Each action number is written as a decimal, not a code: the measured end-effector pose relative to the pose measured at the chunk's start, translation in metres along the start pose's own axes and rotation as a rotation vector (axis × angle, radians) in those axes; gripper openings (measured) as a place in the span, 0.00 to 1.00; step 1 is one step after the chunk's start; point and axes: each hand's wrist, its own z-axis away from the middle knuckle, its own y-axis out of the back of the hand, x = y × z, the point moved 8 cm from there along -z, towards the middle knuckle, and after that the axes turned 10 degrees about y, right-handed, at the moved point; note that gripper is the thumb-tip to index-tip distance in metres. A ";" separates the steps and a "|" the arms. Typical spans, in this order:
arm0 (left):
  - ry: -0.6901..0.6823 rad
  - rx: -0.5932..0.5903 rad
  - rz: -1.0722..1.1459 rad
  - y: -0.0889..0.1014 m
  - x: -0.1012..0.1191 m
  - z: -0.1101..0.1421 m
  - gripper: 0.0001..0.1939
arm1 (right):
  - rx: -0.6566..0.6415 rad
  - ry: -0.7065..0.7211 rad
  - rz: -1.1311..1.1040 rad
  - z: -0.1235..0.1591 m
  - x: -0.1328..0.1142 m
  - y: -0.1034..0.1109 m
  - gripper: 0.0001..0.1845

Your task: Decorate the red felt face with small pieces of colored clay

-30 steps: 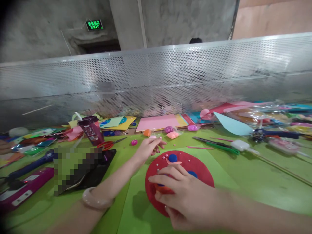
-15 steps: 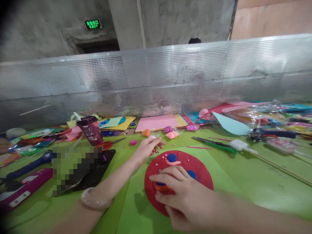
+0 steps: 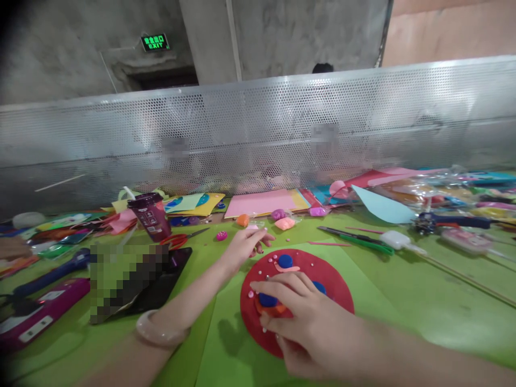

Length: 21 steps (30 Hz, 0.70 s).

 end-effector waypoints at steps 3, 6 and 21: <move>0.002 0.004 -0.004 0.001 0.000 0.001 0.15 | -0.009 0.007 -0.006 0.001 0.000 -0.004 0.22; 0.005 0.009 -0.003 0.001 0.000 0.001 0.15 | -0.029 -0.012 -0.019 0.002 0.002 -0.010 0.22; -0.067 0.198 -0.033 0.021 -0.002 -0.010 0.18 | 0.006 0.049 0.068 -0.004 0.006 -0.006 0.14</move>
